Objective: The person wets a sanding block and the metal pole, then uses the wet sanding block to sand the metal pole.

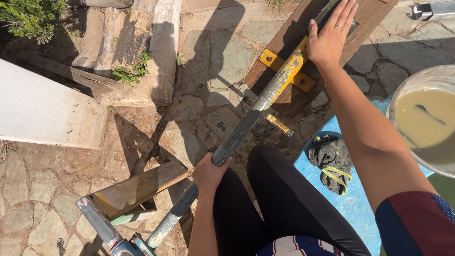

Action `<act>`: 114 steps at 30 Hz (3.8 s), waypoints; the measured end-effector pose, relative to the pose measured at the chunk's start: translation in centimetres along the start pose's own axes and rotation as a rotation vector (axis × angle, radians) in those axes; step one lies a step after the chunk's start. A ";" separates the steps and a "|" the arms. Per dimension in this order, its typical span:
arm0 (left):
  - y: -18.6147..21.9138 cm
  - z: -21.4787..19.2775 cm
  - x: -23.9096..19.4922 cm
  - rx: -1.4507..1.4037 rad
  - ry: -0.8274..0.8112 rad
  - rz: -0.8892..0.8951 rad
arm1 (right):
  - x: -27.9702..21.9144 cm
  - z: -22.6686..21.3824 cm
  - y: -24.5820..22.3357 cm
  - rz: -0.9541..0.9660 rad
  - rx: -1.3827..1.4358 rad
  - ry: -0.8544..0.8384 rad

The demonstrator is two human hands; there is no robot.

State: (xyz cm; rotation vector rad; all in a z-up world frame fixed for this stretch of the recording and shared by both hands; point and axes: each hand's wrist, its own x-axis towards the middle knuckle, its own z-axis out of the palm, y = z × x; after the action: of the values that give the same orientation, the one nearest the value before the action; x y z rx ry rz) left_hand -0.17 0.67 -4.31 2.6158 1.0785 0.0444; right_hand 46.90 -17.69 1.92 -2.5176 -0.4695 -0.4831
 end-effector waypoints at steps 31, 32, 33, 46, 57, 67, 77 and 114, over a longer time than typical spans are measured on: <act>1.5 -2.6 -0.8 -0.151 -0.075 -0.013 | -12.0 -3.0 -7.9 -0.665 -0.163 -0.082; 1.5 -2.6 -0.7 -0.144 -0.066 -0.004 | -9.9 -3.4 -7.0 -0.559 -0.256 -0.117; 1.5 -2.6 -0.6 -0.134 -0.057 0.010 | -7.7 -3.8 -6.2 -0.448 -0.347 -0.148; 1.5 -2.6 -0.9 -0.127 -0.047 -0.003 | -11.1 -4.6 -7.0 -0.866 -0.202 -0.036; 1.1 -2.0 -0.6 -0.149 -0.050 0.015 | -15.6 -3.6 -8.9 -0.684 -0.197 -0.305; 1.5 -2.5 -0.6 -0.132 -0.053 0.008 | -23.2 -0.8 -18.3 0.012 0.231 -0.095; 1.2 -2.4 -0.7 -0.159 -0.076 0.022 | -16.2 -1.4 -15.5 0.014 0.154 -0.112; 1.2 -2.1 -0.7 -0.155 -0.051 0.008 | -14.5 2.3 -13.5 0.162 0.444 0.170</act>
State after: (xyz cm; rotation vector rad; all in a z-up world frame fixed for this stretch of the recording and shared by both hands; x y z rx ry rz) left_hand -0.15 -0.11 -1.88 2.4699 1.0051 0.0599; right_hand 29.10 -8.94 -0.26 -2.0484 -0.2689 -0.4668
